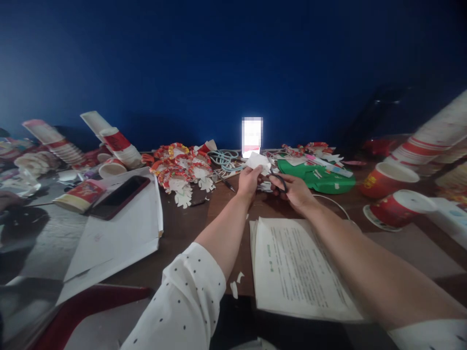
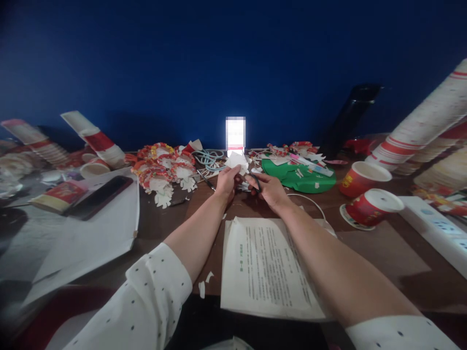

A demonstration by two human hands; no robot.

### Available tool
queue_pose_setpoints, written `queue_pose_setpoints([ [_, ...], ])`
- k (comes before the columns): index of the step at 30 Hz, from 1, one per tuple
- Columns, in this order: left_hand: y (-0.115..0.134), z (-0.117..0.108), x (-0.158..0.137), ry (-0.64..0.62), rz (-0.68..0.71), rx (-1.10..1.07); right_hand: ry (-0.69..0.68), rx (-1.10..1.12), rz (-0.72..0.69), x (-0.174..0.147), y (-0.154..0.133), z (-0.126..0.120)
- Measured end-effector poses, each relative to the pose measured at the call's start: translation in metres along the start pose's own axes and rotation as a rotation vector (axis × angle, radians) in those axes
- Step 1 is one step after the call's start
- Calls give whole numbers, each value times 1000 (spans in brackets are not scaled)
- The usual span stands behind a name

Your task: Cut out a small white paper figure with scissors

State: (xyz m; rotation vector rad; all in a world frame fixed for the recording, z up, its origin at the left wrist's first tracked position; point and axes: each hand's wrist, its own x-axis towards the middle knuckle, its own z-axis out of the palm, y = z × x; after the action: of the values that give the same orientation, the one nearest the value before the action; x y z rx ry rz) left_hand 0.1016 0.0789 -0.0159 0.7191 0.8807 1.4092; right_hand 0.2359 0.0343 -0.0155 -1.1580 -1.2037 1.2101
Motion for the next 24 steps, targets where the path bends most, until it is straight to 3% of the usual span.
queue_pose_setpoints([
  [8, 2, 5, -9, -33, -81, -37, 12, 25, -6, 0, 0, -1],
  [14, 0, 4, -8, -72, -29, 30, 23, 26, 3, -1, -3, 1],
  [20, 0, 1, -2, 38, -19, 47, 18, 20, 5, -1, -3, 2],
  [24, 0, 1, -1, 31, -7, -35, 9, 17, 11, -1, -1, 0],
])
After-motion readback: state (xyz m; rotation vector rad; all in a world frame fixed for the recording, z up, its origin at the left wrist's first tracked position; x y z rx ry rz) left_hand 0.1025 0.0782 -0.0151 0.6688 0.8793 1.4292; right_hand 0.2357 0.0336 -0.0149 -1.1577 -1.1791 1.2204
